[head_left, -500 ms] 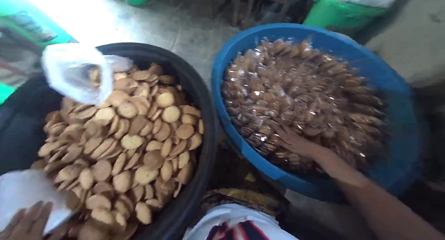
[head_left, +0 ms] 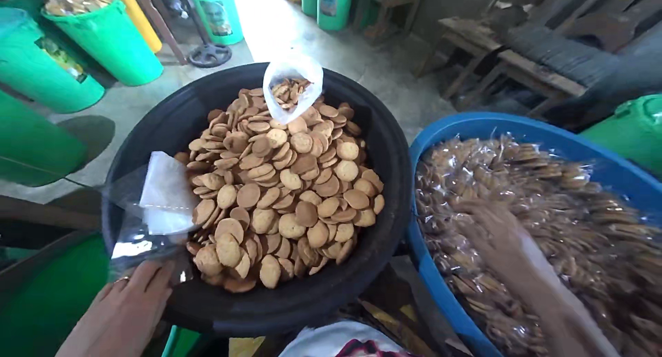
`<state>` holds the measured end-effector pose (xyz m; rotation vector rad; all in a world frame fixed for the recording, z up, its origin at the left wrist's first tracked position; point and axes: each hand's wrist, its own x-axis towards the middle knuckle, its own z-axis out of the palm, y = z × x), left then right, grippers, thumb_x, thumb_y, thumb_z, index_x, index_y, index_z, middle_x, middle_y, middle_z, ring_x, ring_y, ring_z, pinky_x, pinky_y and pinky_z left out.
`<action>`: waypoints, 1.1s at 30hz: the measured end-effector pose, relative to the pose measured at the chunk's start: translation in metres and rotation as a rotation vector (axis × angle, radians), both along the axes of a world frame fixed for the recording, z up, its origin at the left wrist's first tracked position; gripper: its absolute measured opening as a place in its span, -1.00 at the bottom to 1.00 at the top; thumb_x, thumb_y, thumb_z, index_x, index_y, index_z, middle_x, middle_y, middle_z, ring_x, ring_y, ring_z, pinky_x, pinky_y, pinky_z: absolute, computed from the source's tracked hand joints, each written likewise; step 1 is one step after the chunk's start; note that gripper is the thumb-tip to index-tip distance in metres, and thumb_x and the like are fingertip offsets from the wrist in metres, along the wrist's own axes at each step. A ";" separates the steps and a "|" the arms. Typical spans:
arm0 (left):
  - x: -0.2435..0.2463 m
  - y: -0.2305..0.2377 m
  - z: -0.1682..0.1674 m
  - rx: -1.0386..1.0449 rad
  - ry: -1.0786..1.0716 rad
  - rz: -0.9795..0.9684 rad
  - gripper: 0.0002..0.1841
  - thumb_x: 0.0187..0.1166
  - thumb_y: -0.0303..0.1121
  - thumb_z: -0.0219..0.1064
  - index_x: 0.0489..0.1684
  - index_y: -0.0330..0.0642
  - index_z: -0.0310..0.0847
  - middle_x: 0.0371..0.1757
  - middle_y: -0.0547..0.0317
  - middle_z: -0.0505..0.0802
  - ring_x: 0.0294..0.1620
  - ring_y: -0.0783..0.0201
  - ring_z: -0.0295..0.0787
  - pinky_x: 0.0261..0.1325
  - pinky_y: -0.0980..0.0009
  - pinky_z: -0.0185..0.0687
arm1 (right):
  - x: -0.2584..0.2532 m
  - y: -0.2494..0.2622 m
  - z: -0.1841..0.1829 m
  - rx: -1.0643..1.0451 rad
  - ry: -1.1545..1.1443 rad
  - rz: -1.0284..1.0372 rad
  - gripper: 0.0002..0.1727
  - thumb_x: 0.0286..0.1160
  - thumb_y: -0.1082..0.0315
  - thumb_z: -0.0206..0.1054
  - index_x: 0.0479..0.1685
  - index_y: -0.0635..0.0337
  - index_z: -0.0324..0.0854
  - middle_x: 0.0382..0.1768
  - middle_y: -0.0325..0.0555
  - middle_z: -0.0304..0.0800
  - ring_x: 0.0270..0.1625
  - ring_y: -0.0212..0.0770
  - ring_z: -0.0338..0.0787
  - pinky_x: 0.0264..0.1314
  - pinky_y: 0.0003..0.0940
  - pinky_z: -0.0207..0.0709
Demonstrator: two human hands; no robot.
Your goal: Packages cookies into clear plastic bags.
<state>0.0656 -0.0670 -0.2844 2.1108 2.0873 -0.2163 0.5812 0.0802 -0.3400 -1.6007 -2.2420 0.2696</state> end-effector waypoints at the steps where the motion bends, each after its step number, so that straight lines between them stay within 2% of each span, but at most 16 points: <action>1: -0.002 -0.001 -0.001 0.017 0.005 -0.007 -0.74 0.59 -0.67 0.21 0.14 -0.62 0.67 0.21 -0.58 0.70 0.29 -0.58 0.63 0.28 -0.41 0.50 | -0.033 0.005 0.013 0.038 0.020 0.077 -0.65 0.67 0.24 0.23 0.15 0.34 0.74 0.24 0.31 0.75 0.34 0.37 0.71 0.37 0.33 0.54; 4: -0.011 0.000 0.005 -0.018 0.032 -0.070 -0.68 0.49 -0.81 0.21 0.10 -0.47 0.77 0.28 -0.42 0.76 0.39 -0.48 0.60 0.46 -0.43 0.31 | -0.120 0.026 0.026 0.004 -0.106 0.277 -0.46 0.68 -0.04 0.23 0.04 0.36 0.78 0.12 0.32 0.79 0.28 0.37 0.74 0.27 0.29 0.61; 5: -0.015 0.001 0.006 -0.023 0.032 -0.077 -0.64 0.48 -0.82 0.21 0.14 -0.41 0.78 0.32 -0.39 0.75 0.41 -0.47 0.60 0.51 -0.44 0.26 | -0.145 0.034 0.029 -0.093 -0.191 0.295 -0.34 0.70 -0.14 0.17 0.08 0.41 0.75 0.16 0.37 0.76 0.35 0.40 0.69 0.34 0.31 0.54; 7: -0.025 0.000 -0.004 0.055 0.042 -0.085 -0.60 0.40 -0.88 0.24 0.14 -0.40 0.77 0.23 -0.42 0.77 0.31 -0.48 0.68 0.37 -0.36 0.50 | -0.187 0.050 0.034 -0.337 -0.377 0.301 -0.18 0.72 -0.27 0.06 0.25 0.48 0.65 0.34 0.44 0.63 0.55 0.41 0.50 0.53 0.33 0.34; 11: -0.031 -0.005 -0.027 0.367 0.114 -0.125 -0.74 0.23 -0.90 0.34 -0.19 -0.49 0.75 -0.15 -0.35 0.81 -0.02 -0.41 0.81 -0.09 -0.18 0.76 | -0.227 0.063 0.035 -0.488 -0.352 0.328 -0.42 0.76 0.02 0.18 0.41 0.40 0.54 0.40 0.36 0.60 0.49 0.32 0.58 0.48 0.26 0.41; 13: -0.020 -0.009 -0.034 0.432 0.114 -0.117 -0.94 0.39 -0.68 0.39 -0.27 -0.47 0.72 -0.28 -0.31 0.81 -0.21 -0.38 0.85 -0.32 -0.16 0.75 | -0.234 0.057 0.035 -0.466 -0.273 0.355 -0.52 0.78 0.14 0.16 0.44 0.34 0.49 0.33 0.31 0.66 0.39 0.28 0.68 0.41 0.23 0.48; 16: 0.009 -0.009 -0.046 0.444 0.091 -0.117 -0.78 0.57 -0.35 0.35 -0.32 -0.40 0.70 -0.43 -0.24 0.77 -0.42 -0.31 0.83 -0.53 -0.11 0.68 | -0.245 0.046 0.029 -0.474 -0.263 0.430 -0.37 0.73 -0.03 0.23 0.45 0.39 0.47 0.34 0.32 0.63 0.33 0.27 0.71 0.37 0.19 0.54; 18: 0.029 -0.008 -0.047 0.405 0.089 -0.153 -0.86 0.53 -0.44 0.37 -0.25 -0.38 0.73 -0.37 -0.23 0.79 -0.41 -0.27 0.84 -0.52 -0.07 0.71 | -0.251 0.042 0.028 -0.461 -0.331 0.457 -0.26 0.64 -0.10 0.32 0.47 0.44 0.42 0.34 0.38 0.59 0.30 0.31 0.72 0.32 0.18 0.57; 19: 0.039 -0.008 -0.044 0.368 0.094 -0.168 -0.89 0.40 -0.63 0.41 -0.19 -0.38 0.75 -0.30 -0.23 0.81 -0.37 -0.25 0.85 -0.49 -0.05 0.74 | -0.253 0.041 0.028 -0.450 -0.365 0.460 -0.29 0.66 -0.06 0.31 0.46 0.45 0.41 0.33 0.38 0.59 0.31 0.31 0.71 0.33 0.17 0.57; 20: 0.047 -0.009 -0.042 0.348 0.100 -0.182 -0.78 0.27 -0.75 0.44 -0.16 -0.38 0.76 -0.25 -0.22 0.83 -0.35 -0.23 0.86 -0.48 -0.02 0.75 | -0.254 0.042 0.031 -0.433 -0.399 0.460 -0.37 0.72 0.02 0.25 0.46 0.45 0.42 0.33 0.38 0.60 0.34 0.31 0.70 0.35 0.16 0.56; 22: 0.057 -0.010 -0.040 0.387 0.083 -0.244 -0.76 0.21 -0.72 0.46 -0.20 -0.29 0.79 -0.33 -0.12 0.81 -0.47 -0.11 0.83 -0.58 0.08 0.71 | -0.253 0.045 0.034 -0.367 -0.473 0.471 -0.54 0.80 0.21 0.10 0.43 0.42 0.47 0.31 0.35 0.65 0.39 0.30 0.68 0.39 0.16 0.53; 24: 0.059 -0.010 -0.048 0.476 0.014 -0.319 -0.92 0.45 -0.42 0.35 -0.31 -0.17 0.77 -0.46 0.02 0.77 -0.61 0.02 0.77 -0.70 0.19 0.61 | -0.252 0.049 0.025 -0.322 -0.514 0.535 -0.59 0.74 0.36 0.14 0.44 0.43 0.47 0.34 0.38 0.62 0.46 0.35 0.60 0.43 0.21 0.49; 27: 0.058 -0.004 -0.062 0.551 -0.172 -0.274 -0.57 0.69 -0.06 0.06 -0.42 -0.11 0.74 -0.52 0.12 0.78 -0.64 0.11 0.77 -0.69 0.21 0.62 | -0.252 0.051 0.017 -0.360 -0.487 0.547 -0.52 0.71 0.34 0.25 0.50 0.43 0.42 0.45 0.39 0.53 0.53 0.38 0.53 0.48 0.27 0.43; 29: 0.058 -0.004 -0.054 0.458 -0.410 -0.115 -0.57 0.73 -0.11 0.07 -0.36 -0.22 0.76 -0.48 0.04 0.82 -0.56 0.08 0.82 -0.54 0.12 0.72 | -0.255 0.047 0.028 -0.450 -0.364 0.499 -0.45 0.79 0.20 0.17 0.60 0.37 0.33 0.45 0.36 0.55 0.51 0.30 0.59 0.53 0.18 0.42; 31: 0.053 -0.004 -0.045 0.330 -0.696 0.061 -0.66 0.76 -0.23 0.09 -0.24 -0.23 0.74 -0.47 0.16 0.79 -0.55 0.32 0.75 -0.45 0.35 0.74 | -0.257 0.033 0.031 -0.564 -0.229 0.547 -0.41 0.78 0.13 0.18 0.61 0.34 0.31 0.49 0.33 0.51 0.49 0.25 0.61 0.51 0.15 0.47; 33: 0.048 -0.002 -0.041 0.372 -0.856 0.196 -0.76 0.73 -0.31 0.14 -0.12 -0.23 0.73 -0.38 0.28 0.82 -0.48 0.54 0.75 -0.38 0.57 0.74 | -0.261 0.011 0.023 -0.509 -0.213 0.649 -0.47 0.69 0.23 0.29 0.54 0.36 0.42 0.58 0.34 0.43 0.56 0.31 0.53 0.53 0.17 0.47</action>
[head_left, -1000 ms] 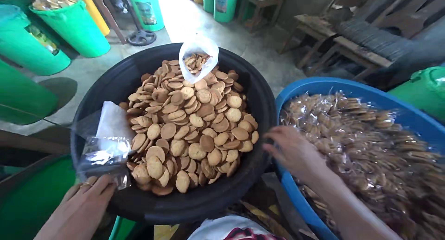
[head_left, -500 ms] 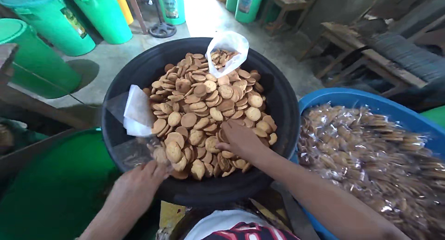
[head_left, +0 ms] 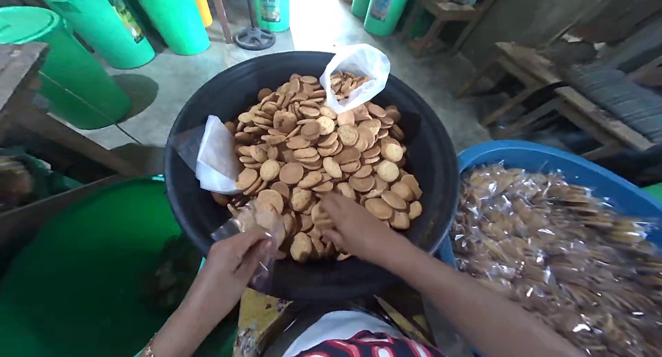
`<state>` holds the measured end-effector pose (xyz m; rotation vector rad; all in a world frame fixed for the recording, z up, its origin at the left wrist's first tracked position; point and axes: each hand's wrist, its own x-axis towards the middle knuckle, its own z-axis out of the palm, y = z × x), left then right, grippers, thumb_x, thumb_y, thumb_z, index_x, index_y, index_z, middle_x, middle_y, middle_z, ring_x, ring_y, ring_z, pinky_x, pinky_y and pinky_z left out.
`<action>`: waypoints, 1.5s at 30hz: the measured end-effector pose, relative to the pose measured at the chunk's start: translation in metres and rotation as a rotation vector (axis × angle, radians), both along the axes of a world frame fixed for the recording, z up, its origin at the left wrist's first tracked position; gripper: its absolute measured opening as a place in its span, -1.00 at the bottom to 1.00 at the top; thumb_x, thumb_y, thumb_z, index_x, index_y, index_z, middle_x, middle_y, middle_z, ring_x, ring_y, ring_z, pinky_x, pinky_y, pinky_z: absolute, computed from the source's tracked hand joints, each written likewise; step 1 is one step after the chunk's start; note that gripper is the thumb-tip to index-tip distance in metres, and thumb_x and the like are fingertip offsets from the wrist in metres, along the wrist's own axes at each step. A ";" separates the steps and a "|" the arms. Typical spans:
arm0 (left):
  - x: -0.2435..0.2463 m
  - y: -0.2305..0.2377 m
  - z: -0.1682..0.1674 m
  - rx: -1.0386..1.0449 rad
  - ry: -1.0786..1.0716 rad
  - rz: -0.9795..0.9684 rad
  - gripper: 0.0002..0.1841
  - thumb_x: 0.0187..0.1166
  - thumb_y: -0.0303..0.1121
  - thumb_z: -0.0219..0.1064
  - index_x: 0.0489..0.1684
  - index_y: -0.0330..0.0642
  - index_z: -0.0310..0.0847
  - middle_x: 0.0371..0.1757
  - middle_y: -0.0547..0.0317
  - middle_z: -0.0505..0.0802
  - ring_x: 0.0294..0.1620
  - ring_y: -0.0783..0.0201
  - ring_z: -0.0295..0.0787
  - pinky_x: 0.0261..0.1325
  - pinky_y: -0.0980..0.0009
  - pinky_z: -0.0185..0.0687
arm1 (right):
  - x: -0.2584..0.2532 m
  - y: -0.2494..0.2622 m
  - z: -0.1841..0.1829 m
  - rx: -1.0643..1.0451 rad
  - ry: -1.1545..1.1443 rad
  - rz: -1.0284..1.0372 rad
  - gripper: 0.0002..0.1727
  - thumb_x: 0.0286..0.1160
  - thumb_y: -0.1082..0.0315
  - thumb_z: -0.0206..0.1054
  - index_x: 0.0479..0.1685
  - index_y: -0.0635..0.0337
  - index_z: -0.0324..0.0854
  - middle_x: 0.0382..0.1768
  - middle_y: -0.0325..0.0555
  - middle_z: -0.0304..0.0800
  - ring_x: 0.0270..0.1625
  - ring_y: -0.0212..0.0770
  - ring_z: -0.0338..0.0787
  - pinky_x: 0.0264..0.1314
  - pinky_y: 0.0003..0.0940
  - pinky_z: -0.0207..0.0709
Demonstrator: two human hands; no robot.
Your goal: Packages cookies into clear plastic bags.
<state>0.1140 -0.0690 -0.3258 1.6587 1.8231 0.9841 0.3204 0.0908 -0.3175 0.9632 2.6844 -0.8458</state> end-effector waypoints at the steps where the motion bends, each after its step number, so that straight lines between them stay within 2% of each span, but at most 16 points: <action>1: -0.002 0.000 0.002 0.042 -0.010 0.082 -0.77 0.69 -0.34 0.17 0.00 -0.25 0.71 -0.32 0.27 0.84 -0.42 0.55 0.76 -0.31 0.56 0.74 | -0.001 -0.010 -0.005 0.095 0.020 0.051 -0.52 0.63 0.29 0.34 0.46 0.33 0.50 0.58 0.35 0.44 0.58 0.35 0.50 0.50 0.20 0.47; 5: -0.009 -0.002 0.017 0.250 0.093 0.375 -0.65 0.63 -0.38 0.22 0.27 -0.44 0.42 -0.34 0.31 0.84 -0.44 0.73 0.68 -0.36 0.70 0.60 | 0.004 -0.020 -0.017 0.381 0.171 0.113 -0.57 0.44 0.40 0.46 0.32 0.22 0.66 0.17 0.33 0.74 0.27 0.42 0.71 0.19 0.30 0.61; 7: -0.015 -0.007 0.019 0.336 0.117 0.397 -0.71 0.69 -0.33 0.19 0.16 -0.39 0.46 -0.35 0.38 0.82 -0.42 0.79 0.68 -0.33 0.77 0.63 | 0.006 -0.015 -0.014 0.292 0.041 0.083 -0.46 0.53 0.38 0.40 0.52 0.27 0.52 0.27 0.35 0.71 0.37 0.43 0.66 0.31 0.31 0.55; 9: -0.022 -0.011 0.017 0.388 0.181 0.368 -0.69 0.76 -0.29 0.14 0.02 -0.41 0.67 -0.31 0.20 0.84 -0.38 0.64 0.74 -0.26 0.68 0.71 | 0.003 -0.008 -0.002 0.090 -0.041 0.015 -0.42 0.66 0.27 0.32 0.60 0.37 0.38 0.39 0.36 0.63 0.48 0.34 0.61 0.49 0.20 0.47; 13: -0.016 -0.009 0.017 0.458 0.245 0.351 -0.66 0.73 -0.22 0.20 -0.06 -0.38 0.75 -0.14 0.05 0.82 -0.23 0.59 0.70 -0.11 0.70 0.64 | -0.010 -0.016 0.006 -0.334 0.170 -0.025 -0.42 0.63 0.17 0.38 0.57 0.25 0.44 0.30 0.25 0.72 0.34 0.10 0.75 0.46 0.05 0.54; 18: 0.006 -0.001 0.022 0.518 0.275 0.383 -0.78 0.65 -0.35 0.28 -0.12 -0.37 0.70 -0.01 -0.05 0.75 -0.14 0.58 0.68 -0.06 0.76 0.60 | -0.028 -0.039 -0.003 -0.167 0.031 0.075 -0.46 0.61 0.18 0.37 0.47 0.32 0.53 0.70 0.25 0.26 0.65 0.26 0.41 0.63 0.07 0.39; 20: 0.012 0.003 0.022 0.524 0.298 0.357 -0.81 0.66 -0.37 0.25 -0.14 -0.36 0.67 -0.01 -0.09 0.73 -0.15 0.55 0.66 -0.11 0.77 0.57 | -0.027 -0.042 -0.001 -0.188 0.016 0.061 -0.45 0.57 0.20 0.41 0.49 0.28 0.52 0.66 0.26 0.29 0.60 0.27 0.45 0.57 0.09 0.44; 22: 0.015 0.008 0.019 0.537 0.343 0.307 -0.80 0.69 -0.38 0.22 -0.10 -0.37 0.68 0.04 -0.16 0.74 -0.07 0.49 0.68 -0.04 0.77 0.55 | -0.022 -0.037 0.003 -0.236 0.014 0.042 -0.42 0.46 0.25 0.49 0.44 0.31 0.52 0.42 0.34 0.52 0.47 0.30 0.56 0.48 0.16 0.47; 25: 0.013 0.013 0.018 0.510 0.487 0.228 -0.71 0.73 -0.42 0.12 0.11 -0.32 0.78 0.18 -0.21 0.83 0.24 0.19 0.76 0.36 0.54 0.54 | -0.001 -0.021 0.009 -0.332 0.030 -0.008 -0.40 0.47 0.28 0.48 0.47 0.31 0.47 0.20 0.31 0.70 0.31 0.27 0.69 0.36 0.25 0.51; 30: 0.022 0.037 0.011 0.339 0.537 0.017 -0.72 0.50 -0.64 0.21 -0.04 -0.25 0.85 0.10 -0.06 0.91 0.13 -0.17 0.85 0.23 -0.12 0.70 | 0.046 0.003 0.000 -0.860 0.769 -0.395 -0.55 0.57 0.26 0.21 0.42 0.14 0.45 -0.04 -0.22 0.81 -0.09 -0.38 0.82 -0.02 -0.39 0.73; 33: 0.043 0.060 0.018 0.020 0.396 -0.048 -0.78 0.50 -0.48 0.39 0.02 -0.37 0.81 0.15 -0.21 0.86 0.25 -0.25 0.78 0.30 -0.18 0.64 | 0.046 0.005 -0.003 -1.155 1.024 -0.427 -0.41 0.46 0.17 0.39 0.52 0.10 0.46 0.14 -0.17 0.79 0.08 -0.24 0.85 0.17 -0.22 0.78; 36: 0.060 0.076 0.041 -0.274 0.189 -0.061 -0.52 0.41 -0.44 0.51 0.35 -0.38 0.65 0.42 -0.26 0.69 0.43 -0.19 0.64 0.50 -0.07 0.50 | 0.042 -0.009 0.009 -0.788 1.035 -0.404 -0.36 0.34 0.31 0.43 0.52 0.17 0.48 0.28 -0.24 0.73 0.14 -0.43 0.78 0.15 -0.45 0.72; 39: 0.065 0.078 0.033 -0.158 0.019 -0.035 -0.50 0.41 -0.47 0.50 0.37 -0.41 0.60 0.41 -0.28 0.69 0.42 -0.10 0.66 0.50 0.04 0.53 | 0.041 -0.021 0.012 -0.196 1.033 -0.270 -0.37 0.49 0.24 0.40 0.53 0.38 0.47 0.44 -0.07 0.69 0.41 -0.47 0.69 0.43 -0.54 0.61; 41: 0.068 0.076 0.024 -0.008 -0.055 0.015 -0.54 0.37 -0.57 0.47 0.30 -0.37 0.61 0.36 -0.26 0.70 0.27 0.00 0.74 0.33 0.17 0.66 | 0.039 -0.029 0.010 0.128 0.996 -0.195 -0.41 0.60 0.14 0.34 0.52 0.34 0.51 0.42 -0.02 0.72 0.43 -0.48 0.68 0.45 -0.59 0.56; 43: 0.073 0.075 0.012 0.208 -0.012 0.070 -0.57 0.35 -0.61 0.39 0.26 -0.35 0.64 0.31 -0.23 0.71 -0.11 0.18 0.79 -0.08 0.38 0.73 | 0.034 -0.034 0.006 0.447 0.917 -0.128 -0.50 0.69 0.15 0.26 0.46 0.31 0.55 0.37 0.06 0.75 0.40 -0.40 0.73 0.43 -0.63 0.53; 45: 0.079 0.075 -0.001 0.404 0.123 0.086 -0.55 0.37 -0.63 0.35 0.30 -0.38 0.64 0.34 -0.26 0.71 -0.12 0.22 0.82 -0.11 0.46 0.75 | 0.029 -0.038 0.002 0.615 0.807 -0.105 -0.51 0.66 0.23 0.26 0.48 0.30 0.55 0.36 0.13 0.75 0.33 -0.25 0.80 0.36 -0.54 0.60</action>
